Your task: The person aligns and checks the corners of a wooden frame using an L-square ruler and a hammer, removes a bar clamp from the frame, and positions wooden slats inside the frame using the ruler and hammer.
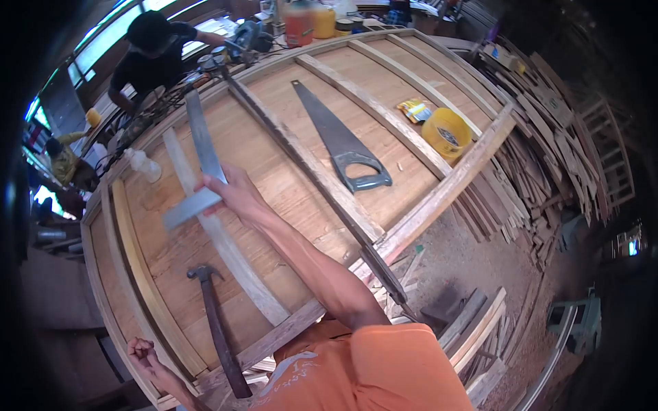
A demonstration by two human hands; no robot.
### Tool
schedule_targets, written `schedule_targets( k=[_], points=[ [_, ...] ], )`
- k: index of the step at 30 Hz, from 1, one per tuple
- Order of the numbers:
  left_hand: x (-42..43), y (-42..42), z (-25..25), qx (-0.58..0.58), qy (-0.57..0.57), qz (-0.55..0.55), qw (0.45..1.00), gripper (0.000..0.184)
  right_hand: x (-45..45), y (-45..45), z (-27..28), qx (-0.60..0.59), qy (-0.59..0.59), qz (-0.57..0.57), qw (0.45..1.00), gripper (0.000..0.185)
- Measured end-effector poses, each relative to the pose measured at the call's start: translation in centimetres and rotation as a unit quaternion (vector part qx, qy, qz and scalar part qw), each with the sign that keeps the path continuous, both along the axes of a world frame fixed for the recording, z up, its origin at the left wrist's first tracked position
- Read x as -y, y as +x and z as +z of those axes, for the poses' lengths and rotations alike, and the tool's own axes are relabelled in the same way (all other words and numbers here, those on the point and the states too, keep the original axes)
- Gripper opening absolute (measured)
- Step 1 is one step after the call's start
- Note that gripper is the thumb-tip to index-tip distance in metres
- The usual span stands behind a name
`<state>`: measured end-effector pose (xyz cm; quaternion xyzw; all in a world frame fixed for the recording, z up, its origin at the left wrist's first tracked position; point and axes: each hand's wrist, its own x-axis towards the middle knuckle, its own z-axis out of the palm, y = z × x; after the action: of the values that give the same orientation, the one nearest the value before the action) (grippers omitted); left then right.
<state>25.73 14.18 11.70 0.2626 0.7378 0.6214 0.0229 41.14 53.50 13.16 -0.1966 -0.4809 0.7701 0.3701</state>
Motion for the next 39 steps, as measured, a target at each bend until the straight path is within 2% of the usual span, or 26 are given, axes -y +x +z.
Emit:
schedule_targets(
  k=[3, 4, 6, 8, 10, 11, 14, 20, 24, 28, 29, 32, 36, 37, 39],
  points=[
    [1.0, -1.2, -0.8, -0.064, 0.034, -0.041, 0.997, 0.031, -9.8, -4.4, -5.2, -0.007, 0.050, -0.021, 0.998, 0.032],
    [0.7, -0.4, -0.4, -0.052, 0.011, 0.021, 0.998, 0.032, -12.0, -5.1, -6.2, 0.007, 0.045, -0.020, 0.999, 0.031],
    [1.3, -0.4, 0.1, -0.043, 0.020, 0.010, 0.999, 0.031, -15.5, -6.7, -7.9, 0.056, 0.035, 0.018, 0.998, 0.029],
    [2.3, -0.1, 0.7, -0.039, 0.027, 0.060, 0.997, 0.026, -16.8, -7.2, -8.7, 0.078, 0.016, 0.031, 0.996, 0.026],
    [3.6, 0.2, 1.6, -0.016, 0.026, 0.035, 0.999, 0.020, -17.7, -7.6, -9.4, 0.095, 0.025, 0.044, 0.994, 0.032],
    [3.6, 1.0, 2.3, -0.009, 0.014, 0.085, 0.996, 0.015, -17.8, -7.9, -10.1, 0.089, 0.005, 0.029, 0.996, 0.029],
    [6.3, 1.0, 2.4, -0.007, -0.001, 0.133, 0.991, 0.015, -18.6, -8.7, -10.3, 0.077, -0.009, 0.032, 0.996, 0.026],
    [8.7, 2.0, 2.2, -0.004, 0.025, 0.192, 0.981, 0.018, -20.1, -12.4, -9.1, 0.087, -0.050, 0.044, 0.994, 0.029],
    [8.9, 3.1, 2.6, 0.006, 0.043, 0.200, 0.979, 0.021, -19.0, -15.0, -9.0, 0.110, -0.026, 0.067, 0.991, 0.028],
    [7.5, 5.1, 4.8, 0.001, 0.072, 0.250, 0.966, 0.025, -18.9, -17.4, -10.5, 0.126, -0.025, 0.078, 0.989, 0.027],
    [8.4, 5.4, 4.7, -0.009, 0.064, 0.230, 0.971, 0.027, -18.8, -17.7, -10.7, 0.131, -0.028, 0.087, 0.987, 0.027],
    [11.3, 6.1, 3.4, -0.021, 0.060, 0.289, 0.955, 0.034, -18.9, -18.1, -10.9, 0.115, -0.053, 0.111, 0.986, 0.027],
    [13.9, 8.5, 3.9, -0.022, 0.067, 0.318, 0.946, 0.031, -19.4, -18.5, -11.7, 0.141, -0.037, 0.099, 0.984, 0.027],
    [14.9, 8.9, 3.5, -0.057, 0.064, 0.303, 0.949, 0.029, -20.1, -18.6, -12.3, 0.138, -0.041, 0.109, 0.984, 0.027],
    [16.2, 9.9, 3.3, -0.043, 0.076, 0.351, 0.932, 0.022, -21.2, -18.9, -13.5, 0.160, -0.041, 0.128, 0.978, 0.027]
  ],
)
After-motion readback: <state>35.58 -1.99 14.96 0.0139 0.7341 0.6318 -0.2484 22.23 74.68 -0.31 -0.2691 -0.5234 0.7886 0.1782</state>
